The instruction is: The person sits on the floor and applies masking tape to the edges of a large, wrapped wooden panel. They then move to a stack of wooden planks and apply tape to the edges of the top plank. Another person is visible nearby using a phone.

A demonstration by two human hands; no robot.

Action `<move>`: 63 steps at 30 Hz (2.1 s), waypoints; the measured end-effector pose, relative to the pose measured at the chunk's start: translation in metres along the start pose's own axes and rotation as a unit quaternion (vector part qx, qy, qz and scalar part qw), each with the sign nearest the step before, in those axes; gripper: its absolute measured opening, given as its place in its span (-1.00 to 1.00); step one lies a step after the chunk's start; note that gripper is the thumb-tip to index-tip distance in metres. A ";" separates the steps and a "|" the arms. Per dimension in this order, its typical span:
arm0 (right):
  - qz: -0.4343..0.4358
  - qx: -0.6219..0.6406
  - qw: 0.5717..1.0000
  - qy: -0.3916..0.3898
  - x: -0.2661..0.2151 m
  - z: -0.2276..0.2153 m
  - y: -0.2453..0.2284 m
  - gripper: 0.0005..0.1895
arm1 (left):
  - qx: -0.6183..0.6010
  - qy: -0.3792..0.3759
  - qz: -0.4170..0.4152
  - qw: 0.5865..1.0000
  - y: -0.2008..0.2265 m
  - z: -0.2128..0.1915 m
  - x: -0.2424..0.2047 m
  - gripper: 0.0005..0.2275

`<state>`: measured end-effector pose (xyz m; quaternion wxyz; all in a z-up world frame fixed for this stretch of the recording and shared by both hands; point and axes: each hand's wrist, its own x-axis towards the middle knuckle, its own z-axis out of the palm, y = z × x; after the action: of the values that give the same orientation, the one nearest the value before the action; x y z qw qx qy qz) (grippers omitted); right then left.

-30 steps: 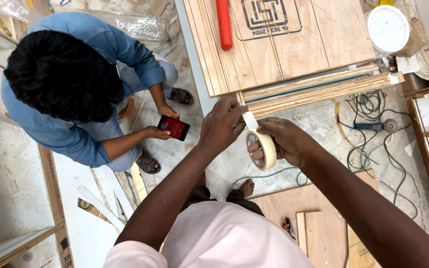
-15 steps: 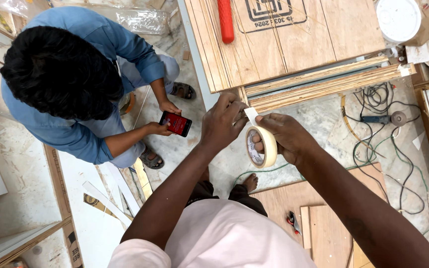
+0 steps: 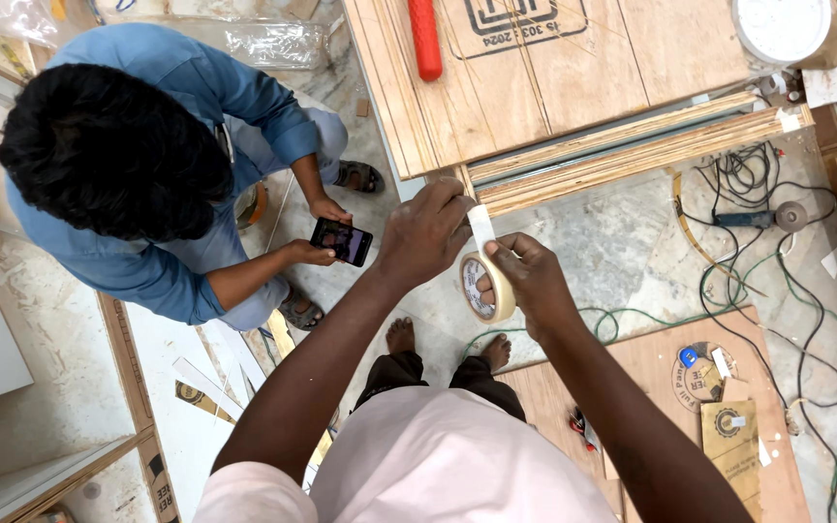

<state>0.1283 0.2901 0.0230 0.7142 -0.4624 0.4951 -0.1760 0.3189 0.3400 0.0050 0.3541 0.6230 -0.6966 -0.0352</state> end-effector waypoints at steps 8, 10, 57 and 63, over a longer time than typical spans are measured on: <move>-0.001 0.029 0.999 0.014 0.005 0.004 0.011 -0.77 | 0.027 -0.049 0.008 0.998 0.001 -0.006 0.005 -0.69; -0.008 0.031 0.999 0.010 0.008 0.005 0.013 -0.76 | 0.032 -0.055 0.024 0.998 0.000 -0.009 0.008 -0.68; -0.002 0.165 0.986 0.007 0.058 0.007 0.054 -0.87 | 0.057 0.017 0.044 0.997 0.001 0.013 0.007 -0.57; 0.203 0.323 0.924 -0.016 0.090 0.027 0.120 -0.88 | 0.082 0.055 0.086 0.991 -0.007 0.019 0.002 -0.58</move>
<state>0.1670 0.3006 -0.1245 0.8529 -0.0994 0.4834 -0.1705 0.3145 0.3297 -0.0117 0.3410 0.5889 -0.7276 0.0870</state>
